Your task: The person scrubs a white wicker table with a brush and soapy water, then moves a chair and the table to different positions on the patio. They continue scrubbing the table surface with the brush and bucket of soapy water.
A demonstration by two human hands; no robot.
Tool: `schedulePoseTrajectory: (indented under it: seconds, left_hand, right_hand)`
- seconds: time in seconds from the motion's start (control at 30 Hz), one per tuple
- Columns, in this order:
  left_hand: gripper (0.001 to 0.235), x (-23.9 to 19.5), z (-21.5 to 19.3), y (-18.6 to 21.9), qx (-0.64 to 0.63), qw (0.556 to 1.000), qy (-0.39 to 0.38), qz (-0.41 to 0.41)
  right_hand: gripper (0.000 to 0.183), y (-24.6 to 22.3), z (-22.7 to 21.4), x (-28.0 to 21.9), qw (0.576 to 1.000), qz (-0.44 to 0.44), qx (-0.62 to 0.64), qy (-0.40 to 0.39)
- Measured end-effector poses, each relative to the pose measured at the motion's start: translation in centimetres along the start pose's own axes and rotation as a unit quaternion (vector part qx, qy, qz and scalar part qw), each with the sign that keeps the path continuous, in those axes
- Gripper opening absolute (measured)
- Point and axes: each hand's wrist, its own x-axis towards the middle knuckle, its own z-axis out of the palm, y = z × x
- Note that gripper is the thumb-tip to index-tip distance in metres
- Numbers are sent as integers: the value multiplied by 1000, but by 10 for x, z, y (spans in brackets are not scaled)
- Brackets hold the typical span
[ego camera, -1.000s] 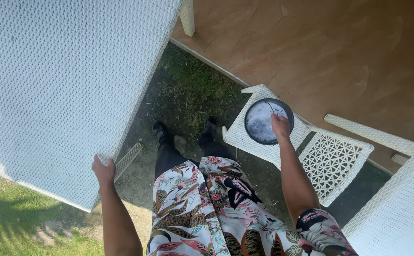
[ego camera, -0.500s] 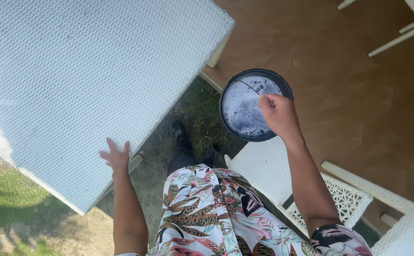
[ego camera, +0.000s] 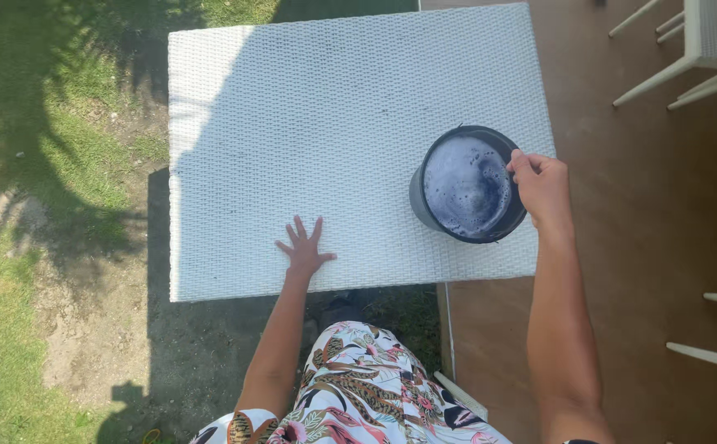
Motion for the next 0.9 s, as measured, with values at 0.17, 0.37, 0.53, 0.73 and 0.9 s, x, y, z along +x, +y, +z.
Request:
schedulePoseTrajectory:
  seconds: [0.17, 0.37, 0.53, 0.73, 0.9]
  left_hand:
    - [119, 3, -3, -2, -16, 1000, -23, -10]
    - [88, 10, -31, 13, 10, 996, 44, 74]
    - [46, 11, -108, 112, -123, 936, 241, 225]
    - [32, 69, -131, 259, -149, 943, 199, 220]
    - [66, 149, -86, 300, -32, 989, 128, 68]
  right_hand:
    - [30, -11, 72, 62, 990, 78, 92, -77]
    - [24, -35, 112, 93, 982, 112, 67, -133]
    - [29, -23, 99, 99, 978, 106, 80, -159]
    - [44, 42, 68, 101, 958, 101, 188, -190]
    - [47, 114, -17, 83, 969, 99, 105, -199]
